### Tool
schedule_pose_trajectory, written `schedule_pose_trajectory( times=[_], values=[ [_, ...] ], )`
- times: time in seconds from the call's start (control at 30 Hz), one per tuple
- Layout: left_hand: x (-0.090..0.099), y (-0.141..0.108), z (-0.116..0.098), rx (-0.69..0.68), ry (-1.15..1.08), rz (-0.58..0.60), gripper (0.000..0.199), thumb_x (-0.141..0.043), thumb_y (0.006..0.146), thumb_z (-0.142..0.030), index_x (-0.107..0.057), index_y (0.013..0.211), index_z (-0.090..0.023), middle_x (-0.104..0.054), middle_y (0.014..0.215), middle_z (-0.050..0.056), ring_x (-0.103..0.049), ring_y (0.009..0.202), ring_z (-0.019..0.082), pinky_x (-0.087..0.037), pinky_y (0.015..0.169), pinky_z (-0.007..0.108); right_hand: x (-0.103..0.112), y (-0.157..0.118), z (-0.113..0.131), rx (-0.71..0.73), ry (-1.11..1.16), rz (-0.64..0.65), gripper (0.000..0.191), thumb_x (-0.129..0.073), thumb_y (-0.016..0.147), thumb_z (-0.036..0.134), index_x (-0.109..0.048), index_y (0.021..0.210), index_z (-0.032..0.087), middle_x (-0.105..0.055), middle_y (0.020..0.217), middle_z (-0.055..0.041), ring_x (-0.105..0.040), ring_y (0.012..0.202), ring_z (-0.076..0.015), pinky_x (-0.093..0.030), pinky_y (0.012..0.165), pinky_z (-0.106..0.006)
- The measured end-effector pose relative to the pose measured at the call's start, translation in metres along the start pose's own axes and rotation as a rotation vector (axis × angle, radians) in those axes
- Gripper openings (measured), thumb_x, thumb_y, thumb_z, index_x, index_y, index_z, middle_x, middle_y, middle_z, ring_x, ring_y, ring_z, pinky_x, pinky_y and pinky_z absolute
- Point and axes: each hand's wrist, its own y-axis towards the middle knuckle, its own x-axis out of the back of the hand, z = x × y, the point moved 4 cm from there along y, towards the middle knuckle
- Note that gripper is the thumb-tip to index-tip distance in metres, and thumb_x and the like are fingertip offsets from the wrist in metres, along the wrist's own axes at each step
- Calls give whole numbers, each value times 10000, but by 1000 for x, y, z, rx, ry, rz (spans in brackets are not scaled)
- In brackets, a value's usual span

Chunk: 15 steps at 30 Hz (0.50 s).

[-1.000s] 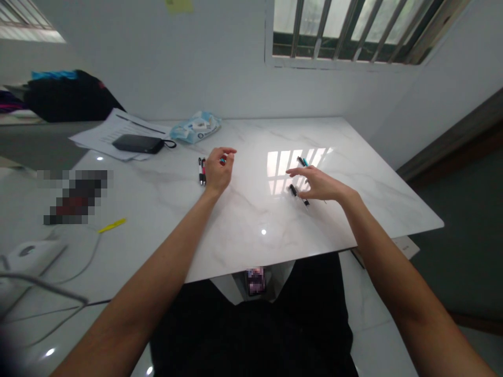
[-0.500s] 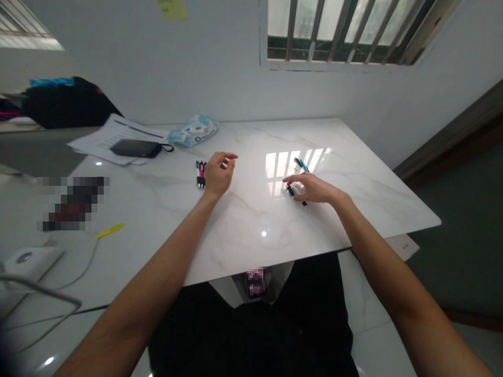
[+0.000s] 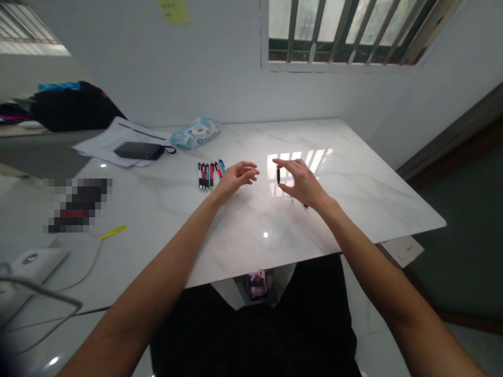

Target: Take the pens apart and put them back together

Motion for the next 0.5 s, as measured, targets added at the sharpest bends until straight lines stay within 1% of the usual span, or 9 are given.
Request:
schedule_pose_trajectory(
  times=[0.03,0.1,0.17,0.23,0.3,0.33,0.37,0.43,0.5],
  values=[
    [-6,-3,0,28,-33,76,491,-879,839,-541,-722,1160,-204,-810,1142,134,-766,907,184,-585,792,306,-6,2,10,21,4,21,759,-732,938,233,-524,1654,374,-746,1411,-63,-634,1322,-376,-526,1155,-611],
    [-15,-9,-1,54,-84,155,532,-917,799,-544,-712,1153,-204,-810,1143,137,-774,924,193,-585,815,318,-18,6,26,54,19,55,743,-726,964,238,-517,1658,400,-741,1435,-48,-629,1344,-372,-509,1179,-609],
    [-19,-11,0,53,-106,173,513,-944,763,-486,-703,1114,-198,-810,1079,113,-764,893,185,-578,819,322,-27,8,35,74,44,72,721,-719,982,240,-521,1655,402,-728,1475,-40,-634,1347,-360,-519,1175,-588],
    [-19,-10,2,40,-94,161,458,-941,753,-423,-696,1064,-192,-798,987,80,-745,849,173,-570,810,323,-30,9,34,76,68,87,725,-726,986,247,-511,1661,398,-715,1510,-35,-640,1350,-348,-540,1155,-564],
    [-17,-8,3,29,-63,133,388,-914,769,-382,-688,1022,-192,-777,925,54,-728,817,162,-562,786,318,-27,8,26,49,79,75,738,-765,966,264,-522,1653,379,-728,1491,-48,-655,1334,-345,-567,1115,-556],
    [-15,-6,3,23,-44,114,354,-896,781,-365,-684,1007,-193,-767,909,45,-720,802,155,-556,771,310,-22,7,19,23,78,51,714,-785,952,273,-560,1625,358,-752,1448,-61,-673,1304,-345,-583,1083,-554],
    [-14,-5,3,18,-27,92,323,-878,791,-345,-682,999,-194,-759,903,38,-711,788,145,-548,754,300,-16,6,10,-9,73,21,654,-797,940,279,-622,1568,332,-782,1379,-74,-699,1249,-342,-599,1042,-548],
    [-11,-3,3,14,-10,45,282,-845,796,-304,-682,1000,-195,-750,910,28,-693,757,125,-528,723,278,-5,2,-8,-88,55,-31,431,-782,939,284,-761,1369,279,-832,1173,-86,-752,1069,-313,-623,947,-521],
    [-9,-2,2,12,-2,9,258,-814,799,-277,-691,1009,-192,-746,921,22,-688,743,115,-516,712,266,1,-3,-24,-156,43,-27,245,-743,952,300,-828,1178,256,-832,982,-71,-762,890,-270,-633,872,-489]
  ],
)
